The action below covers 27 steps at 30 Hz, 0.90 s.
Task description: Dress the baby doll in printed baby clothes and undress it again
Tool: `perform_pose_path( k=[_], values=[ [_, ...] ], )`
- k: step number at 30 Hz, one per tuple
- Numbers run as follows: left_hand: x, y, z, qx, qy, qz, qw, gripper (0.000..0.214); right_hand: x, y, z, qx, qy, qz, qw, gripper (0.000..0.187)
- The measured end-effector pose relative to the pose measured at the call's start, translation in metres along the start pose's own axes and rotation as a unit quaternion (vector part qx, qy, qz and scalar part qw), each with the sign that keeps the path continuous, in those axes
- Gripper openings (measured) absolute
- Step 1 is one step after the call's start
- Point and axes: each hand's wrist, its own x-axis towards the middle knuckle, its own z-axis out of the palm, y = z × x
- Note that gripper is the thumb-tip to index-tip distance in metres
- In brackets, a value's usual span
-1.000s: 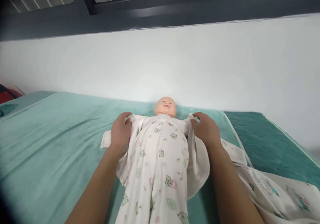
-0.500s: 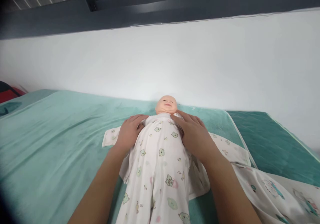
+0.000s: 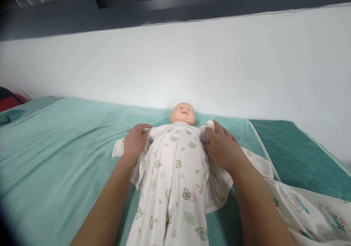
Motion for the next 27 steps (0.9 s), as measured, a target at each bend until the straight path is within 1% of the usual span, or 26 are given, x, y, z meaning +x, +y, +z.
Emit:
perform_pose_path(
  k=[3,5,6,9,12,14,17,23,25,27],
  values=[
    [0.0,0.0,0.001,-0.024,0.001,0.002,1.0,0.044,-0.009,-0.011,-0.005,-0.009,0.053,-0.043,0.998,0.057],
    [0.0,0.001,0.001,-0.05,0.004,0.022,0.998,0.046,-0.011,-0.016,-0.008,-0.003,0.081,-0.079,0.994,0.057],
    [0.0,0.001,0.001,-0.065,0.006,0.039,0.997,0.048,-0.011,-0.019,-0.009,0.006,0.086,-0.092,0.992,0.058],
    [-0.002,0.007,-0.003,-0.099,-0.004,0.102,0.99,0.052,-0.009,-0.024,-0.012,0.066,0.054,-0.132,0.988,0.064],
    [-0.004,0.013,-0.005,-0.11,-0.044,0.169,0.979,0.056,-0.006,-0.025,-0.012,0.11,0.02,-0.16,0.981,0.068],
    [-0.006,0.016,-0.005,-0.096,-0.069,0.198,0.973,0.06,-0.004,-0.021,-0.008,0.103,0.015,-0.154,0.982,0.068],
    [-0.007,0.015,-0.006,-0.058,-0.093,0.209,0.972,0.064,-0.001,-0.012,0.002,0.08,0.004,-0.122,0.989,0.066],
    [-0.009,0.01,-0.008,0.022,-0.123,0.227,0.966,0.06,0.011,0.0,0.02,0.073,-0.022,-0.046,0.996,0.047],
    [-0.009,0.009,-0.006,0.047,-0.121,0.219,0.967,0.059,0.015,0.002,0.023,0.075,-0.021,-0.034,0.996,0.046],
    [-0.008,0.006,-0.005,0.069,-0.112,0.193,0.972,0.058,0.017,0.006,0.024,0.073,-0.016,-0.028,0.997,0.045]
  ],
)
